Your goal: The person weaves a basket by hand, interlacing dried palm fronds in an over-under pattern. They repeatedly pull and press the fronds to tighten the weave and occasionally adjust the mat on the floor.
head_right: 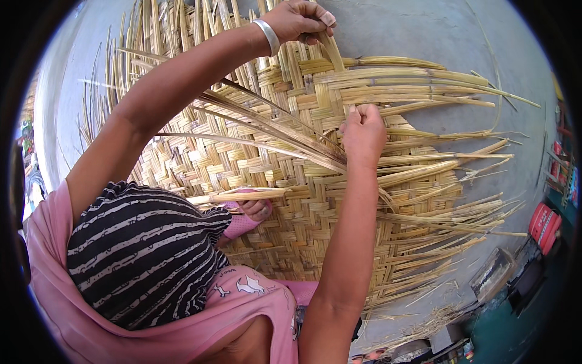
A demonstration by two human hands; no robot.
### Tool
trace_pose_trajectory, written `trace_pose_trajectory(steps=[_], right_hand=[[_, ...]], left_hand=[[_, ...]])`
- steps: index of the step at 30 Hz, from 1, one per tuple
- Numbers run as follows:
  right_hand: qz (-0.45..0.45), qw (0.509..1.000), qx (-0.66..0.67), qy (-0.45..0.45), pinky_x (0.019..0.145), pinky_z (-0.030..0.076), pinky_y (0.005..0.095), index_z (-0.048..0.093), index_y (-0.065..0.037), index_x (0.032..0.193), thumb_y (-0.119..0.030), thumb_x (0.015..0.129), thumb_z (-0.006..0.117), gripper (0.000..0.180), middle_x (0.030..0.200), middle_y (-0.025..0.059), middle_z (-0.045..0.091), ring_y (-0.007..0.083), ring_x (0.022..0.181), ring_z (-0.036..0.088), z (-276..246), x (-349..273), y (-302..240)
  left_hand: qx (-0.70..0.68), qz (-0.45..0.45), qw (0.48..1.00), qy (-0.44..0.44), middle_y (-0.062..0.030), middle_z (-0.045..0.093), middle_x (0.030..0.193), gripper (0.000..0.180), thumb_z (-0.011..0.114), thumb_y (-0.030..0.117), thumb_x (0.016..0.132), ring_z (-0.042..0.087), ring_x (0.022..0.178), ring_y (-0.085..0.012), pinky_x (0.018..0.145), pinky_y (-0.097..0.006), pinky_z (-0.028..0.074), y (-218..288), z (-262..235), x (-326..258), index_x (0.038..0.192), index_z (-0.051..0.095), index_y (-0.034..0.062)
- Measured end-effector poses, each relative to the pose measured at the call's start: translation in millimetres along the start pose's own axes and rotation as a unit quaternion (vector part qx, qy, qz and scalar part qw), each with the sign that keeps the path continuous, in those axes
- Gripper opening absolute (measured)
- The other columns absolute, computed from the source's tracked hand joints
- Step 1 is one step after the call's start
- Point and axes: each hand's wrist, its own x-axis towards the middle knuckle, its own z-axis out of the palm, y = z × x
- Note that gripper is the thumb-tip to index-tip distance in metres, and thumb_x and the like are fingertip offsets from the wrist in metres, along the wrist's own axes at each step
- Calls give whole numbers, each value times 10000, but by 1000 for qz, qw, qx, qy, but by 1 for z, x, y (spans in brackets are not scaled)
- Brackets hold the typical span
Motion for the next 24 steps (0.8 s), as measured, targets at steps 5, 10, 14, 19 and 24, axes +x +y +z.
trace_pose_trajectory(steps=[5, 10, 14, 19, 24], right_hand=[[29, 998, -7, -46, 424, 373, 209, 545, -41, 812, -163, 886, 565, 145, 625, 31, 558, 72, 471, 463, -5, 0, -5], [117, 977, 160, -75, 423, 341, 182, 563, -60, 843, -175, 880, 594, 125, 623, -4, 518, 50, 470, 408, -16, 5, -8], [111, 963, 226, -95, 426, 336, 168, 577, -60, 877, -152, 888, 586, 93, 651, -18, 513, 35, 519, 433, -27, -1, -4], [66, 963, 235, -113, 432, 348, 165, 569, -54, 879, -143, 897, 571, 91, 690, -21, 525, 36, 561, 473, -28, -8, -4], [25, 985, 128, -110, 449, 362, 178, 555, -42, 852, -150, 906, 552, 121, 644, -13, 530, 36, 539, 470, -17, -16, -12]], left_hand=[[-53, -7, 998, -27, -59, 643, 738, 101, 573, -20, 784, 604, 605, -131, 510, -237, 488, 3, -7, -8, 846, 614, 48], [34, 3, 999, -39, -48, 619, 705, 85, 568, -12, 773, 590, 594, -131, 512, -246, 486, 25, 28, 13, 798, 618, 51], [48, 45, 997, -46, -53, 619, 706, 62, 576, 3, 784, 586, 597, -130, 530, -241, 488, 40, 51, 4, 807, 621, 38], [-18, 77, 993, -87, -43, 633, 739, 29, 594, 41, 841, 604, 630, -113, 569, -229, 495, 37, 26, -16, 851, 621, 40], [9, 22, 996, -81, -29, 647, 785, 63, 585, 56, 840, 619, 665, -111, 581, -237, 512, 37, 3, -32, 891, 619, 69]])
